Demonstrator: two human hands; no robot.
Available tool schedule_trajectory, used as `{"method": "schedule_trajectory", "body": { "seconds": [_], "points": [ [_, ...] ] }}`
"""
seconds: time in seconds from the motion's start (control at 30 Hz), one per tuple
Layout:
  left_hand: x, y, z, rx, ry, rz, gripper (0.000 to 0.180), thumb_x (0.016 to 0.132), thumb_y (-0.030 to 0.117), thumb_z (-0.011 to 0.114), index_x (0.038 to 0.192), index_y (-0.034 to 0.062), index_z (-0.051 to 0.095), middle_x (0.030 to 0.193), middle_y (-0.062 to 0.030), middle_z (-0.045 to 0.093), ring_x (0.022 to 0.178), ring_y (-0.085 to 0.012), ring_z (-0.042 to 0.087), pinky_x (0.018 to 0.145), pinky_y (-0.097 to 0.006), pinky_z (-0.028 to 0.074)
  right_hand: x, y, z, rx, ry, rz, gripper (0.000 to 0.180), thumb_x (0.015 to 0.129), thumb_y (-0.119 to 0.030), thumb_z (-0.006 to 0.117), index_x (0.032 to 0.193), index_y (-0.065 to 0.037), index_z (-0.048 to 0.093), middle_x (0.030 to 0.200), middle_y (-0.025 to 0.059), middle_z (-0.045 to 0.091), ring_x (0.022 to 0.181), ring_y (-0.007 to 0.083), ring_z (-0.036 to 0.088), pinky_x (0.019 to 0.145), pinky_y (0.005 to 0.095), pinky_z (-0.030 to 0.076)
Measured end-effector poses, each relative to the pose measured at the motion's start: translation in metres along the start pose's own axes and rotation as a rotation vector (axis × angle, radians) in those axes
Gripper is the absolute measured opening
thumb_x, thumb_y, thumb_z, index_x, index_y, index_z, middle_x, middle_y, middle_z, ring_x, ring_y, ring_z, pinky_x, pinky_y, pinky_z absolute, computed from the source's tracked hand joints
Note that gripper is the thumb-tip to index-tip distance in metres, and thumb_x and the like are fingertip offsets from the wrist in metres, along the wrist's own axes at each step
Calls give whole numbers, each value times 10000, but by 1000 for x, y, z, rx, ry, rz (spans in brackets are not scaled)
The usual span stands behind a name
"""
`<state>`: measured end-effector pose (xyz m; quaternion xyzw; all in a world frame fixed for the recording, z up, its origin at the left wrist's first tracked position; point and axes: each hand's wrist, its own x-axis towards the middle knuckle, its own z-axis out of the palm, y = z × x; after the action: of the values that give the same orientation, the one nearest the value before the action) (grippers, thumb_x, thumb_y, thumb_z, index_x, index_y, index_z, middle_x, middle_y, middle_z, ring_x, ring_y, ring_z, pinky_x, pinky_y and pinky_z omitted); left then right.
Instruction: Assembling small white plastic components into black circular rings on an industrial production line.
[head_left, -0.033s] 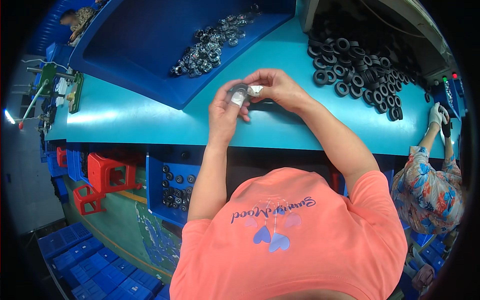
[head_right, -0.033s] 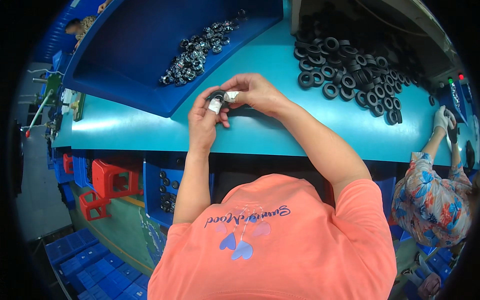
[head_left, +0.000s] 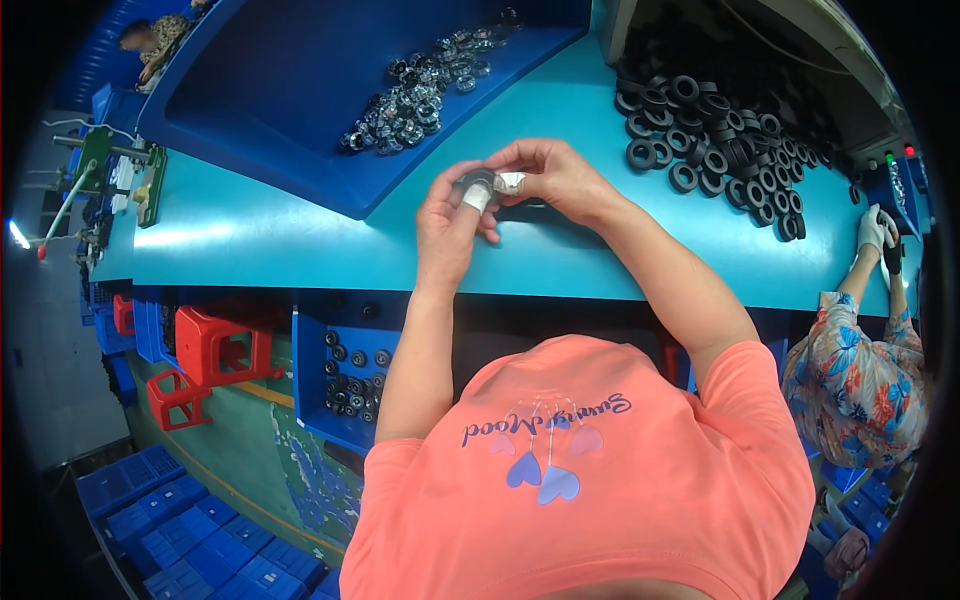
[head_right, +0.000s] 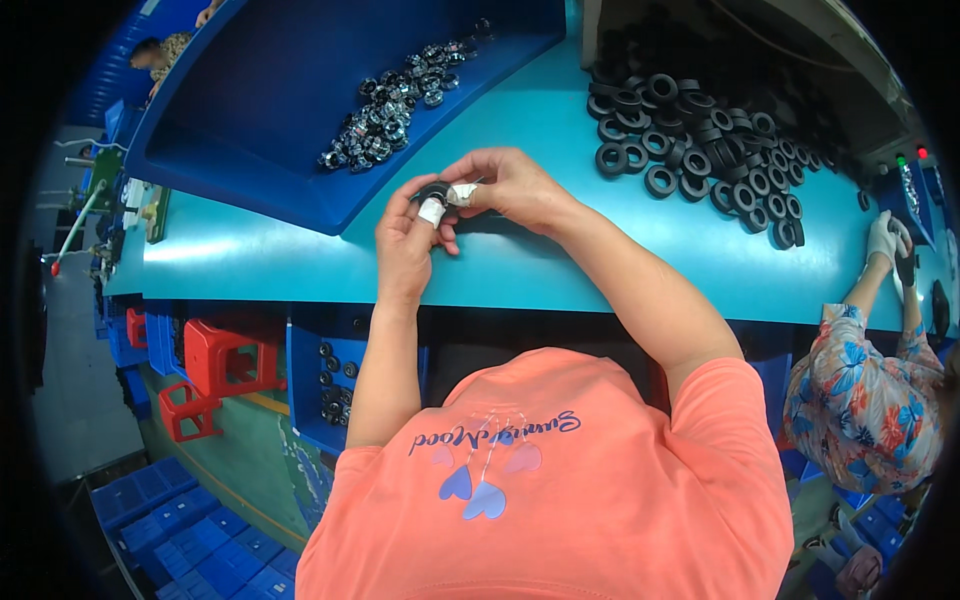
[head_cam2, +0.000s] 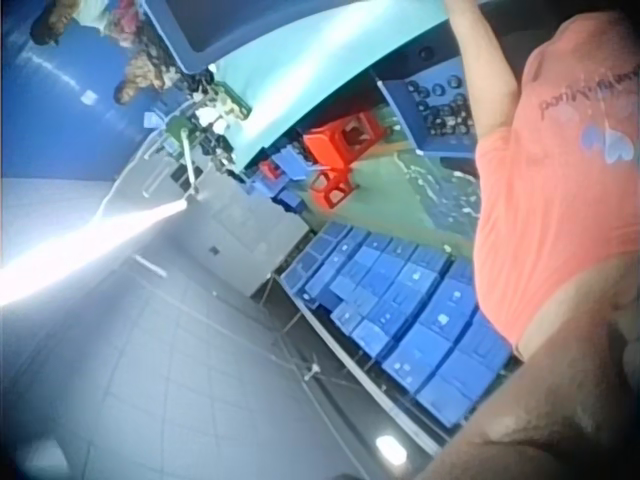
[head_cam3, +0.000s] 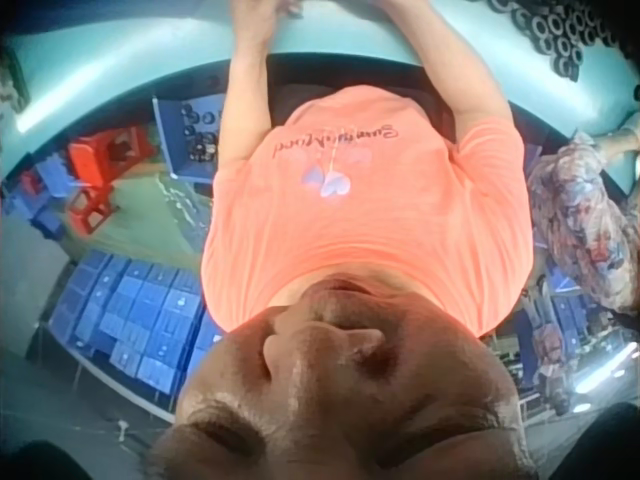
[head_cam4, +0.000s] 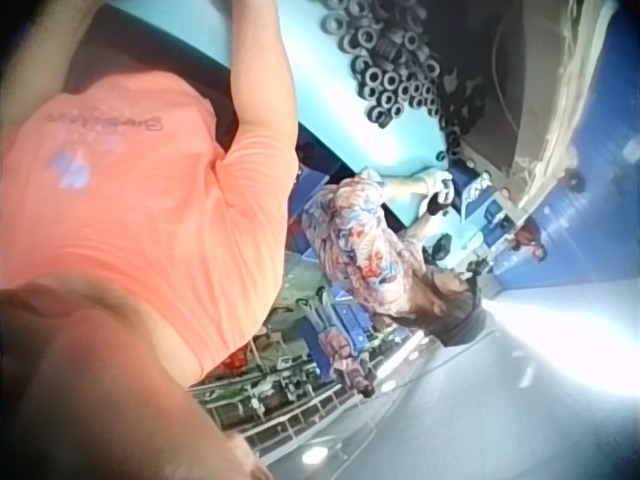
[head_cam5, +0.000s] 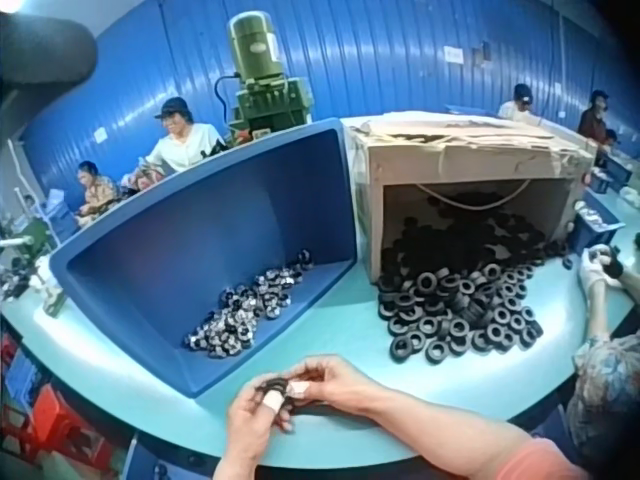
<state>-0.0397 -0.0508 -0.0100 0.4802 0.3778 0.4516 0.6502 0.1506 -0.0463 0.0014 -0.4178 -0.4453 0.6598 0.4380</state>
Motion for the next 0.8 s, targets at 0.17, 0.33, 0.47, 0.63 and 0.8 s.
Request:
{"method": "schedule_trajectory", "body": {
  "seconds": [0.17, 0.33, 0.47, 0.63, 0.8],
  "points": [
    [0, -3, 3, 116, 26, -1, 339, 980, 14, 574, 1317, 23, 539, 933, -99, 663, 671, -90, 590, 527, -243, 531, -4, -2, 6, -35, 65, 2, 252, 902, -49, 701, 1126, 63, 671, 1015, 139, 703, 890, 185, 684, 812, 306, 580],
    [-1, 2, 3, 20, -23, 1, 402, 949, 9, 624, 1334, 27, 510, 993, -96, 664, 745, -105, 619, 563, -240, 544, 0, 2, 3, 88, 79, 42, 311, 923, -83, 693, 1192, 67, 648, 1021, 130, 699, 827, 159, 673, 800, 294, 580],
    [-4, -2, 5, 13, -56, 47, 490, 916, 22, 678, 1361, 31, 475, 1085, -103, 663, 855, -129, 658, 588, -238, 549, 3, 7, -3, 154, 33, 103, 411, 948, -154, 686, 1280, 68, 594, 1028, 121, 689, 819, 141, 662, 795, 278, 577],
    [-6, -1, 8, 94, -41, 39, 501, 911, 37, 692, 1362, 33, 474, 1136, -103, 666, 937, -150, 688, 593, -229, 544, 2, 4, -4, 142, -20, 78, 468, 957, -204, 679, 1317, 70, 561, 1048, 116, 678, 823, 130, 657, 784, 251, 569],
    [-7, -1, 10, 162, -35, 52, 482, 920, 46, 681, 1359, 37, 482, 1146, -94, 667, 983, -158, 699, 595, -217, 539, 1, 2, -7, 145, -54, 75, 465, 959, -193, 670, 1325, 68, 551, 1051, 116, 674, 825, 131, 661, 781, 251, 570]
  ]
}}
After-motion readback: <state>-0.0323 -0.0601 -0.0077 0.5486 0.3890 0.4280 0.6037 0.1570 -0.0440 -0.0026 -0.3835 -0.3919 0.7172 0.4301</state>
